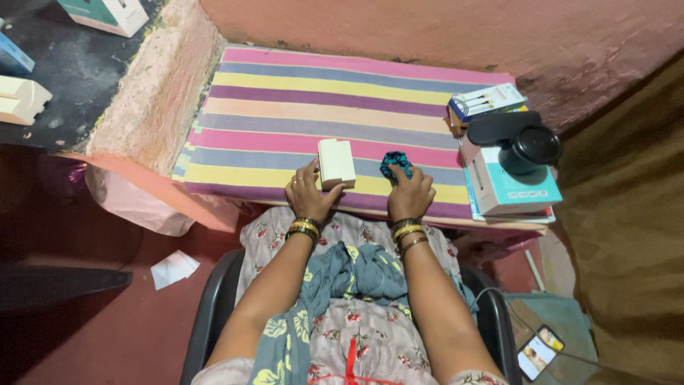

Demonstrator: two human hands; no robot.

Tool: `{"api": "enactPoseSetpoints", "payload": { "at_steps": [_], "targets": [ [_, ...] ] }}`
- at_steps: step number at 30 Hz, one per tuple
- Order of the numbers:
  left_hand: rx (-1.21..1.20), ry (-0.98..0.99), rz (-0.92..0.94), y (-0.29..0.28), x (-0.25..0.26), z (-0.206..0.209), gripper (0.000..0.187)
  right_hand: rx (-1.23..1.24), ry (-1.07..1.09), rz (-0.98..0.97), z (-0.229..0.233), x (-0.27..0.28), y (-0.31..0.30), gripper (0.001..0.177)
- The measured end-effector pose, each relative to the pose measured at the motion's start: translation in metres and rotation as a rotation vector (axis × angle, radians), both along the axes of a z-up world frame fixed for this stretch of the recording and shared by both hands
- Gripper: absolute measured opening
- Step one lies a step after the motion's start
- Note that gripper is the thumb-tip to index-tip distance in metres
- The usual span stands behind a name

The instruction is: The person wipes a striped table surface with a blue patterned cloth, moving several small boxes and books aside to reach the surface, then returns them. The person also wipes a black cylindrical container and a white rectangular object before placing them back on the table.

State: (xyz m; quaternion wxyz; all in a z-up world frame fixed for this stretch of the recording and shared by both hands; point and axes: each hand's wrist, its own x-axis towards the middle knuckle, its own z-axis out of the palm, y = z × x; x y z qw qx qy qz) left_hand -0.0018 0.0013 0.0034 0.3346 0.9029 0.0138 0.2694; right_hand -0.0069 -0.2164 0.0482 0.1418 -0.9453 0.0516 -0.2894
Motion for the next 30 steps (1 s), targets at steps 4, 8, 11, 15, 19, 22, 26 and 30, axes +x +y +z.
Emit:
{"api": "enactPoseSetpoints", "payload": {
  "at_steps": [4, 8, 11, 15, 19, 22, 26, 30],
  "targets": [
    [0.032, -0.069, 0.015, -0.018, -0.008, 0.007, 0.094, -0.036, -0.019, -0.021, -0.007, 0.0, 0.002, 0.044],
    [0.104, -0.058, 0.066, -0.049, -0.007, 0.024, 0.095, -0.025, -0.046, -0.009, -0.01, -0.001, 0.004, 0.043],
    [0.098, 0.061, 0.139, -0.063, 0.005, 0.045, 0.098, -0.025, -0.056, -0.004, -0.007, -0.001, 0.003, 0.043],
    [-0.028, 0.293, 0.131, -0.053, 0.018, 0.06, 0.097, -0.027, -0.03, 0.001, -0.006, -0.002, 0.004, 0.044],
    [-0.01, 0.351, 0.14, -0.016, 0.032, 0.056, 0.1, -0.029, -0.029, -0.008, -0.008, -0.002, 0.002, 0.045],
    [0.001, 0.368, 0.21, 0.037, 0.043, 0.049, 0.096, -0.037, -0.026, -0.01, -0.01, 0.001, 0.001, 0.046],
    [0.114, 0.294, 0.229, 0.126, 0.047, 0.044, 0.085, -0.049, -0.005, -0.023, -0.012, 0.002, 0.001, 0.046],
    [0.13, 0.407, 0.306, 0.188, 0.049, 0.043, 0.081, -0.041, 0.005, -0.028, -0.013, 0.002, 0.002, 0.044]
  ]
}}
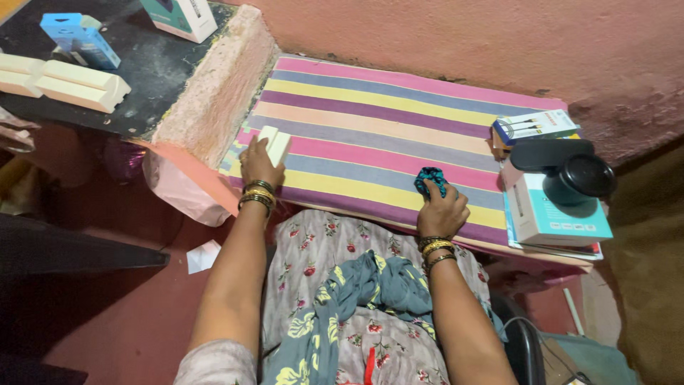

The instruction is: The person wipes a striped table surface with a blue patterned cloth, moving several small boxes and books aside to reach the surface, then returns them. The person also wipes a black cylindrical container and a white rectangular object before placing them back on the table.

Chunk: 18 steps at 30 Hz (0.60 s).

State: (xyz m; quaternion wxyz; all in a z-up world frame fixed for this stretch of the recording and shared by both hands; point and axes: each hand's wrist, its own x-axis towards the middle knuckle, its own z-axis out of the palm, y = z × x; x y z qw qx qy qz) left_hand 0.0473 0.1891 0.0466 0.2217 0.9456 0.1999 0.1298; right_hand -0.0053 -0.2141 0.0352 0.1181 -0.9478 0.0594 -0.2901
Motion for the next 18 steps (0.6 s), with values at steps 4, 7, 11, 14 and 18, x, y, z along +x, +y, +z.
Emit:
{"api": "enactPoseSetpoints", "payload": {
  "at_steps": [4, 7, 11, 14, 18],
  "targets": [
    [0.082, -0.035, 0.001, 0.036, -0.003, 0.001, 0.077, -0.02, -0.042, 0.013, 0.003, -0.002, 0.0, 0.044],
    [0.107, -0.044, 0.067, 0.048, -0.012, -0.001, 0.074, -0.019, -0.031, 0.002, 0.005, -0.002, 0.002, 0.043],
    [0.038, -0.061, 0.143, 0.056, -0.015, -0.008, 0.072, -0.025, -0.042, 0.007, 0.003, -0.002, 0.001, 0.041],
    [0.06, -0.094, 0.136, 0.063, -0.014, -0.013, 0.071, -0.023, -0.03, 0.002, 0.002, -0.001, 0.0, 0.042],
    [0.053, -0.17, 0.13, 0.073, -0.014, -0.03, 0.068, -0.027, -0.029, -0.005, 0.001, -0.002, 0.001, 0.044]
  ]
}}
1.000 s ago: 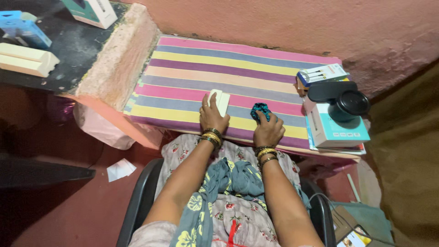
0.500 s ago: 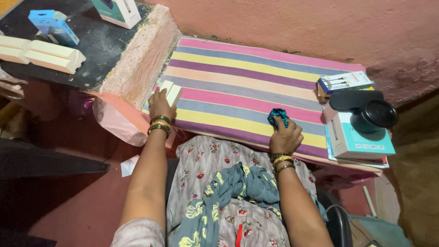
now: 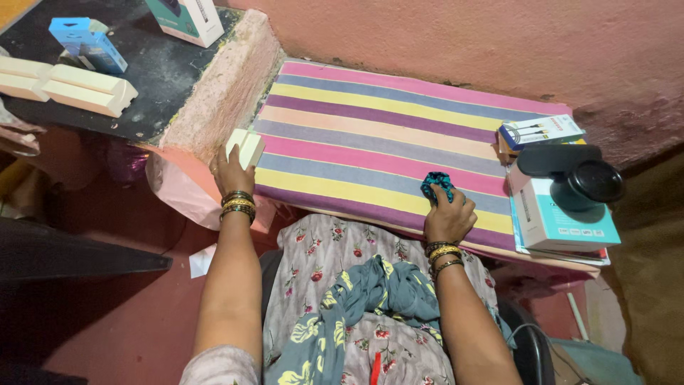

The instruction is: The person wipes a striped table surface with a blue patterned cloth, moving several small boxes and books aside to reach the surface, then returns them. The person also wipes a black cylindrical container and a white rectangular object before placing them back on the table.

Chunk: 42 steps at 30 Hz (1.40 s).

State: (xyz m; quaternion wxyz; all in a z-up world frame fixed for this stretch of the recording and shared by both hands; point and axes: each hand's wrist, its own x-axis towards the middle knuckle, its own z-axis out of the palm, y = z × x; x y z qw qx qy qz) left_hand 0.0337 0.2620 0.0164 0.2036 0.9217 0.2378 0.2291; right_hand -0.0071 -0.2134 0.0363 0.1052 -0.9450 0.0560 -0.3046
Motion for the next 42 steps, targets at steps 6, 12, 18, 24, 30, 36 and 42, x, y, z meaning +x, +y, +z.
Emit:
{"api": "enactPoseSetpoints", "payload": {
  "at_steps": [6, 12, 18, 24, 30, 36, 42],
  "targets": [
    [0.034, -0.123, -0.064, 0.009, 0.003, -0.019, 0.068, -0.007, 0.0, 0.002, -0.001, 0.004, -0.001, 0.035],
    [0.129, -0.213, -0.021, -0.016, -0.007, 0.012, 0.079, -0.02, 0.093, 0.021, 0.006, 0.014, -0.003, 0.033],
    [0.16, -0.324, -0.509, -0.142, 0.006, 0.053, 0.073, -0.024, 0.024, 0.008, 0.012, 0.01, 0.001, 0.029],
    [0.038, -0.262, -1.011, -0.328, -0.002, 0.074, 0.074, 0.004, -0.02, 0.011, -0.02, 0.018, -0.005, 0.026],
    [-0.024, -0.238, -1.225, -0.455, 0.024, 0.109, 0.074, 1.01, -0.044, 0.257, -0.075, 0.049, -0.017, 0.045],
    [0.021, -0.176, -1.292, -0.54, 0.036, 0.135, 0.079, 0.04, 0.249, 0.198, -0.02, 0.025, -0.018, 0.066],
    [0.009, 0.111, -1.117, -0.603, 0.026, 0.156, 0.095, 0.012, 0.142, 0.093, 0.033, -0.003, -0.007, 0.041]
  ]
}}
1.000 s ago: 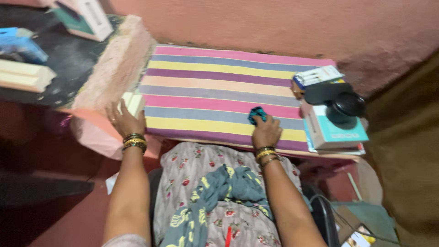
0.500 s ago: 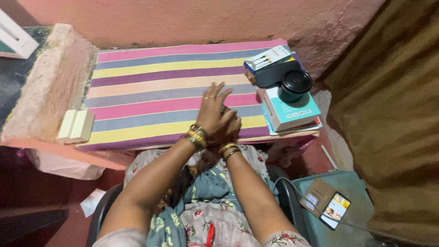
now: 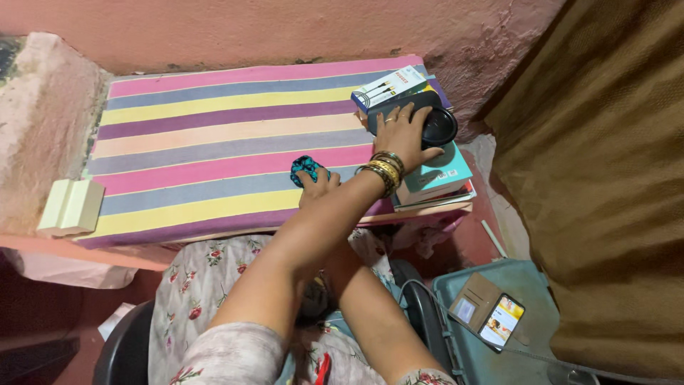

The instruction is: The person wipes a striped table surface with a blue patterned cloth, moving several small boxes and books aside to reach the surface, then returns them. The person also wipes a black cylindrical container and a white rectangular object before placing them back on the table.

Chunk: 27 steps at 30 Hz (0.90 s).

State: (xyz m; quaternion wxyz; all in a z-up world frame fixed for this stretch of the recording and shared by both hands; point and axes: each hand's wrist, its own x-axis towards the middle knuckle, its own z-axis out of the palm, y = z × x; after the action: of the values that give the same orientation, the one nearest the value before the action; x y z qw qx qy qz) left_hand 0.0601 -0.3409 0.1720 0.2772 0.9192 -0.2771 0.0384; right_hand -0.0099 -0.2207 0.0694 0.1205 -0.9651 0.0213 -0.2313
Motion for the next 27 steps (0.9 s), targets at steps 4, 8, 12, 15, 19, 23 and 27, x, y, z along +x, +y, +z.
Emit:
{"api": "enactPoseSetpoints", "payload": {
  "at_steps": [4, 8, 12, 15, 19, 23, 27],
  "targets": [
    [-0.023, -0.06, 0.069, -0.012, -0.005, -0.004, 0.09, 0.041, -0.128, -0.054, 0.001, 0.005, 0.004, 0.038],
    [-0.193, -0.163, 0.064, -0.01, -0.016, -0.018, 0.079, 0.061, -0.063, -0.054, -0.003, 0.003, 0.003, 0.035],
    [-0.41, -0.295, -0.046, 0.016, -0.036, -0.03, 0.077, 0.102, -0.029, -0.084, -0.005, 0.005, 0.005, 0.034],
    [-0.568, -0.268, -0.149, 0.063, -0.04, -0.039, 0.079, 0.039, -0.052, -0.03, -0.012, 0.009, 0.001, 0.036],
    [-0.623, -0.101, -0.057, 0.168, -0.046, -0.063, 0.083, 0.056, -0.072, -0.03, -0.022, 0.013, 0.002, 0.034],
    [-0.508, -0.371, 0.248, 0.26, -0.045, -0.1, 0.089, 0.045, -0.131, -0.049, -0.025, 0.013, 0.001, 0.033],
    [-0.545, -0.42, 0.502, 0.313, -0.058, -0.147, 0.089, 0.011, -0.198, -0.063, -0.023, 0.013, 0.004, 0.033]
  ]
}}
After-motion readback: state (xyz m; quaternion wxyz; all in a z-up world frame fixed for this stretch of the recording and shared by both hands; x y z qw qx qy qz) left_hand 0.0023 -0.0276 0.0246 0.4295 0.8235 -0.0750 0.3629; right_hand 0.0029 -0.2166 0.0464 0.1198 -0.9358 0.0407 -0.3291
